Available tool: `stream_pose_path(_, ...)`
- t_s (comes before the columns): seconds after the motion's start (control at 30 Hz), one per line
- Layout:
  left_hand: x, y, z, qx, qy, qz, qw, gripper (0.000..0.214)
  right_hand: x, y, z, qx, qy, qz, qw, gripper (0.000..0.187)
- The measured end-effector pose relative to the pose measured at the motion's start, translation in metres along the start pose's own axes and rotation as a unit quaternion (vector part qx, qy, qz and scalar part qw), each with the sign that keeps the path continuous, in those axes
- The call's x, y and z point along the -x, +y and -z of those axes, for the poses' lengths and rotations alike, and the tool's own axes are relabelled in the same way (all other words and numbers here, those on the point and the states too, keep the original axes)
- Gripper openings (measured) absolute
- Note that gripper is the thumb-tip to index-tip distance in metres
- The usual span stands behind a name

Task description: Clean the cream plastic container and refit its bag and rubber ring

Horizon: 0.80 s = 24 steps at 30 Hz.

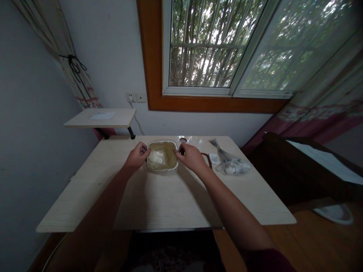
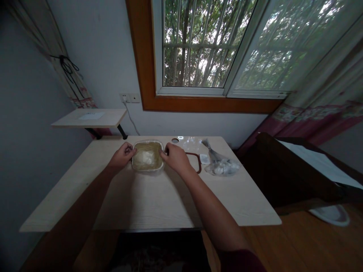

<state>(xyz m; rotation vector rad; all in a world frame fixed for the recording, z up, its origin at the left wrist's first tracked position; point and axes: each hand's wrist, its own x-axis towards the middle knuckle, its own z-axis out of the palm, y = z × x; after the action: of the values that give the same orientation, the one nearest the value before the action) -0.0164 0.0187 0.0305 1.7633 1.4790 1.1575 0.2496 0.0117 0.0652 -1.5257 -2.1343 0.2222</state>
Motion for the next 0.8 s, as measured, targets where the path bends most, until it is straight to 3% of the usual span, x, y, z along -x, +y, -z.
stream_pose_path(0.1, 0.001, 0.005, 0.004, -0.029, 0.023, 0.003, 0.999, 0.023, -0.001, 0.000, -0.010, 0.002, -0.035, -0.033, 0.999, 0.032)
stream_pose_path(0.23, 0.000, 0.022, 0.009, -0.106, 0.063, -0.022, 0.992, 0.019, -0.003, -0.005, -0.015, 0.008, -0.024, -0.036, 0.999, 0.026)
stream_pose_path(0.4, -0.005, 0.035, 0.003, -0.117, -0.024, -0.057, 0.991, 0.018, -0.010, -0.010, -0.019, -0.010, -0.008, -0.087, 0.996, 0.024)
stream_pose_path(0.63, 0.000, 0.038, 0.004, -0.197, -0.064, -0.121, 0.971, 0.017, -0.011, -0.001, -0.031, -0.168, -0.027, -0.098, 0.981, 0.027)
stream_pose_path(0.8, -0.004, 0.044, -0.007, -0.171, -0.203, -0.149, 0.953, 0.014, -0.005, -0.002, -0.038, -0.228, -0.026, -0.058, 0.972, 0.013)
